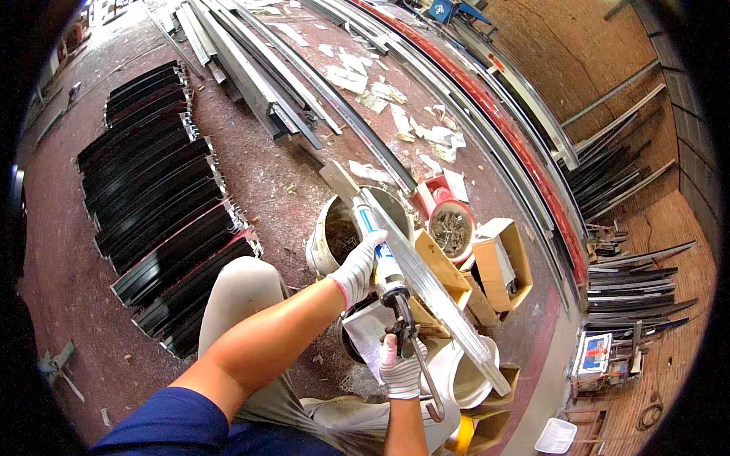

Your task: The person sits on the floor and assembles small metal clips onto a long metal profile, then applies sealant along the profile using a caulking gun.

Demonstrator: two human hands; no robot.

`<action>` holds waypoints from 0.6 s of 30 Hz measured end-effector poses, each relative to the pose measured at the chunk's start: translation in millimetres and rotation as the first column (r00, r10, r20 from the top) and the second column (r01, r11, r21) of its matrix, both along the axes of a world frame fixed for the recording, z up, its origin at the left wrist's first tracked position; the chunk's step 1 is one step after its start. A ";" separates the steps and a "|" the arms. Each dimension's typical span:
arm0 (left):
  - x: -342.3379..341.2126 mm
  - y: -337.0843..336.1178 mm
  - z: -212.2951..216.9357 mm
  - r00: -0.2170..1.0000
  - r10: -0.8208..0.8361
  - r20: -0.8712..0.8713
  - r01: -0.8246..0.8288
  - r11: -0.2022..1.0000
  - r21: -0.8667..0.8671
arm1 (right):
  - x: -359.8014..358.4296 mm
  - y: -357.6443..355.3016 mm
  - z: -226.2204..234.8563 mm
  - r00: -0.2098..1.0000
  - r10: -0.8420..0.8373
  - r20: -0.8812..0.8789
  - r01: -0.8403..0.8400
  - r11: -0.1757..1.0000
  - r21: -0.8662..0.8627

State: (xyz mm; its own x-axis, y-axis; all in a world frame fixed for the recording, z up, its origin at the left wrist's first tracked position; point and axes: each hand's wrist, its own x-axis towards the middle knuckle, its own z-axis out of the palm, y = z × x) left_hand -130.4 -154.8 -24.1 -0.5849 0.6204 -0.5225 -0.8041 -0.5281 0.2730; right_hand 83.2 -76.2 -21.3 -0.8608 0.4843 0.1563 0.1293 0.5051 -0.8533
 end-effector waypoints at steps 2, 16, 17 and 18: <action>-0.5 -1.1 0.7 1.000 -0.009 0.011 0.009 0.999 0.042 | -0.4 3.0 -1.2 1.000 -0.002 0.000 0.002 0.997 0.073; -1.9 -8.1 0.1 0.999 -0.024 0.038 0.019 0.993 0.118 | -1.5 2.8 -2.2 1.000 -0.004 -0.002 0.004 0.995 0.101; -1.4 -8.0 0.9 0.999 -0.017 0.037 0.013 0.993 0.118 | -1.4 3.9 -2.5 1.000 0.001 0.002 -0.002 0.994 0.106; -1.1 -7.9 1.6 0.999 -0.011 0.036 0.007 0.993 0.118 | -0.9 4.4 -2.2 1.000 0.001 0.011 -0.003 0.993 0.122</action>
State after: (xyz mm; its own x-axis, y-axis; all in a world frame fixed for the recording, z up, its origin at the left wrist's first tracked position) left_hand -131.4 -162.7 -22.6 -0.5609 0.6840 -0.4664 -0.8172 -0.5478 0.1793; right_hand 82.3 -71.8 -23.4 -0.8639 0.4605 0.2042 0.1374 0.6054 -0.7840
